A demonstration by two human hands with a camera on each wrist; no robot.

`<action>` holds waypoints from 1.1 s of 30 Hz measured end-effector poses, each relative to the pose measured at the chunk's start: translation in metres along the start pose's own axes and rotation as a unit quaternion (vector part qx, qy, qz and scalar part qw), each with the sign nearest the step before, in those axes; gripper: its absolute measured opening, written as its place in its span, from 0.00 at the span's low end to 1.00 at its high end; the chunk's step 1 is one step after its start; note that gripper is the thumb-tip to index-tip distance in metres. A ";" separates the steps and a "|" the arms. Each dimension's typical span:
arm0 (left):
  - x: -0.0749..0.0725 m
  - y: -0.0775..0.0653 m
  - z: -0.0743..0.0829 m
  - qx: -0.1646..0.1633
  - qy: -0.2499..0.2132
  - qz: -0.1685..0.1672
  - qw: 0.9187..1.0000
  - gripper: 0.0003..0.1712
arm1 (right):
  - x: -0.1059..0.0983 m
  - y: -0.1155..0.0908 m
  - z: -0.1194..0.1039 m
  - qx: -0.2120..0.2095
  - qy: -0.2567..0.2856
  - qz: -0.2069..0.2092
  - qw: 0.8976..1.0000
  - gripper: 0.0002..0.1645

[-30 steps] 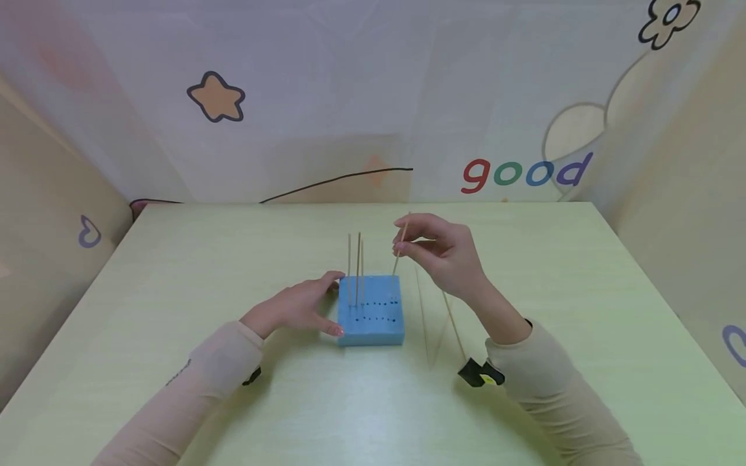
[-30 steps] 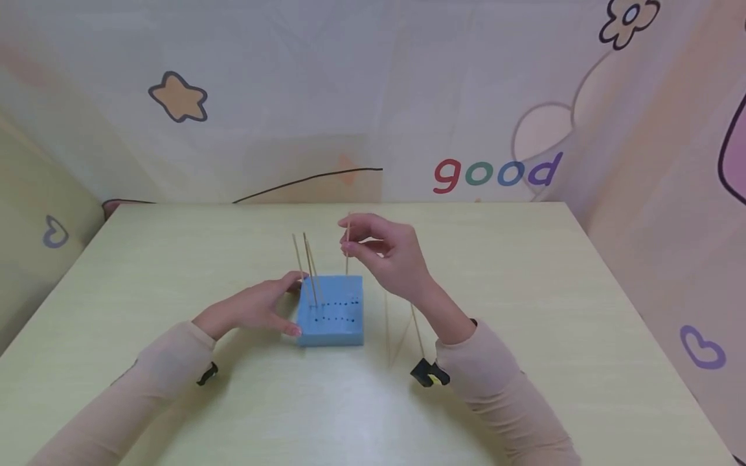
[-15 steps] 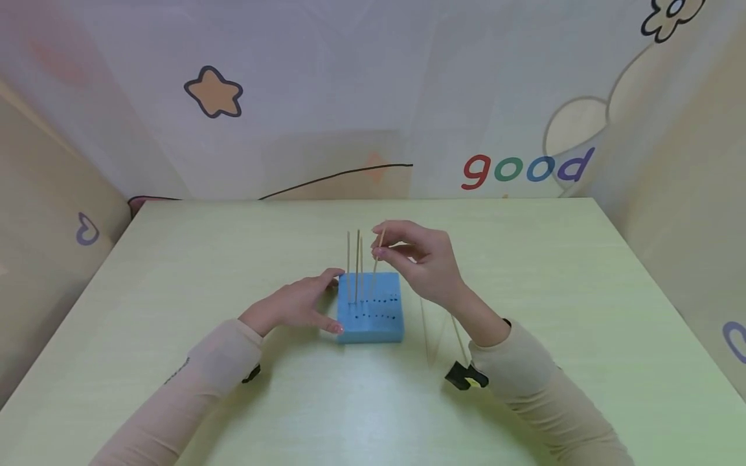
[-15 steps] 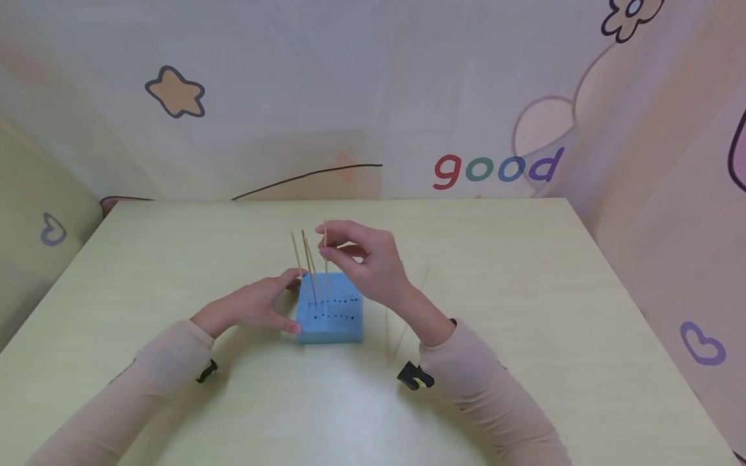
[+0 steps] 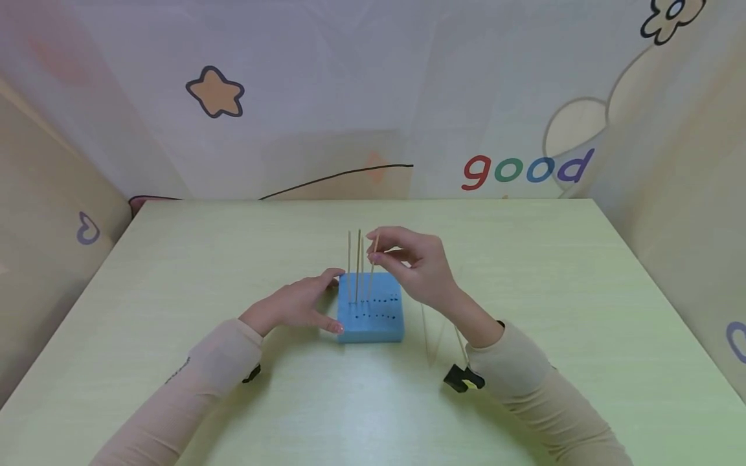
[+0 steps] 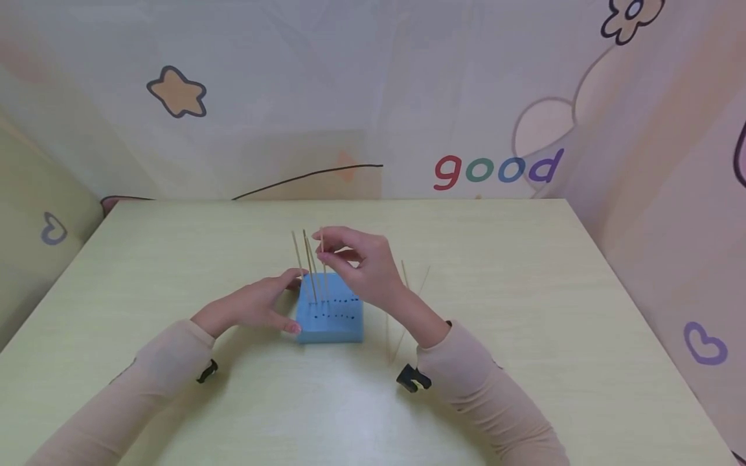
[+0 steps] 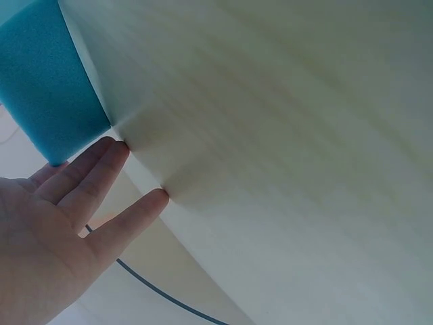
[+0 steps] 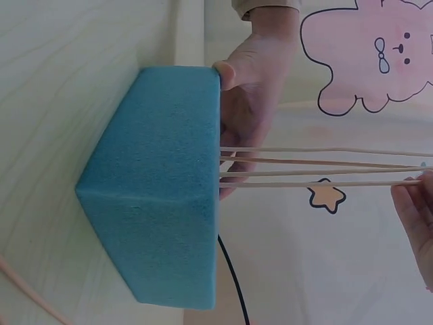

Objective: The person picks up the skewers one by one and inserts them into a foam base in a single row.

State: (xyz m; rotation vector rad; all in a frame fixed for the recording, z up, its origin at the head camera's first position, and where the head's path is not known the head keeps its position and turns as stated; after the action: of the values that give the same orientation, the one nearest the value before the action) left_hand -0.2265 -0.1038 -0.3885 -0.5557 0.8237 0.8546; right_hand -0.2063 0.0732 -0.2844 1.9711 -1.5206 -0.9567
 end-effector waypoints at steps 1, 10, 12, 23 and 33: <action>0.000 0.000 0.000 0.000 0.001 0.000 1.000 0.60 | 0.001 -0.001 0.001 0.003 -0.004 -0.001 1.000 0.14; 0.000 0.001 0.001 0.002 0.009 -0.002 1.000 0.60 | 0.005 -0.005 0.007 0.007 -0.031 -0.004 0.999 0.13; 0.000 0.000 0.001 0.002 0.007 -0.003 1.000 0.60 | 0.006 -0.005 0.008 0.008 -0.034 -0.003 0.999 0.13; 0.001 0.000 0.001 -0.003 0.004 -0.002 1.000 0.60 | -0.002 -0.010 0.009 0.032 -0.046 -0.024 0.998 0.18; 0.000 -0.001 0.002 -0.013 0.007 -0.005 1.000 0.61 | -0.039 -0.024 0.030 0.139 -0.117 -0.039 0.983 0.14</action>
State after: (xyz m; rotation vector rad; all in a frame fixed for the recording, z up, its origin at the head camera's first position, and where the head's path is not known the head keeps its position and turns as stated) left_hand -0.2250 -0.1030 -0.3872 -0.5898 0.8224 0.8543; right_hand -0.2199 0.1182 -0.3120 2.1873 -1.8004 -1.0925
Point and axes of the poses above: each hand's wrist, its own y-axis towards the middle knuckle, its own x-axis out of the palm, z = x × y, the point moved 5 cm from there along y, towards the middle knuckle, and after that the axes turned 7 degrees about z, right-handed, at the moved point
